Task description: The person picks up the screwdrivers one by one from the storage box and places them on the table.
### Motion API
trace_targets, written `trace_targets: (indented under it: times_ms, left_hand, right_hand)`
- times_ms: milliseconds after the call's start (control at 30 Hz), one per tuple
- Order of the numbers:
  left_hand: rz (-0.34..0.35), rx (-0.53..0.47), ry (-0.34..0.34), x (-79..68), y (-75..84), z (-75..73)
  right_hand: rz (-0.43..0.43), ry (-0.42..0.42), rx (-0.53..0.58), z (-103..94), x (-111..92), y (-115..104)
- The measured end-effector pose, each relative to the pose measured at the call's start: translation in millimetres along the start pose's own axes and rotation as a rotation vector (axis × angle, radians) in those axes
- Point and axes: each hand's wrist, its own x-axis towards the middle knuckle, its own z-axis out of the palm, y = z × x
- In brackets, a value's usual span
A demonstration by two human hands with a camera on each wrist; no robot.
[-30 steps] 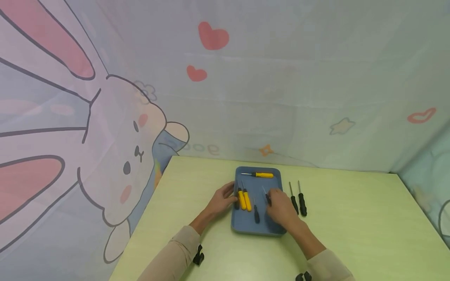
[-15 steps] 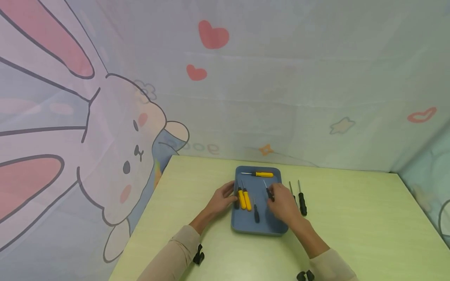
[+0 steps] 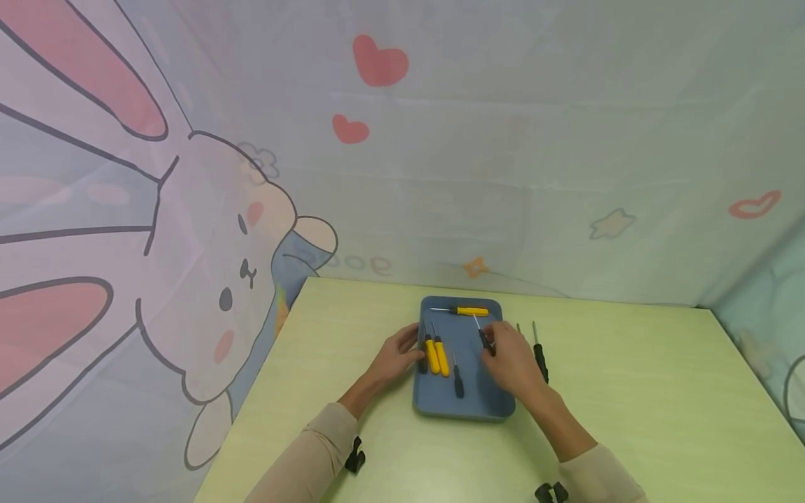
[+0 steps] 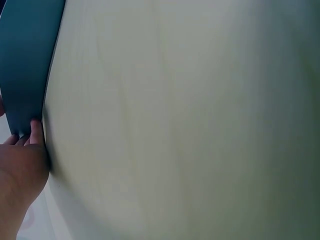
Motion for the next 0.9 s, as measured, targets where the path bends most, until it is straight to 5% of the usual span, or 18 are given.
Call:
trace_targets:
  times_ms: [900]
  left_hand:
    - [-0.014,-0.026,0.013,1.6,-4.3,-0.1]
  right_hand:
    - [0.026,0.013,0.086,-20.1,-2.0,12.5]
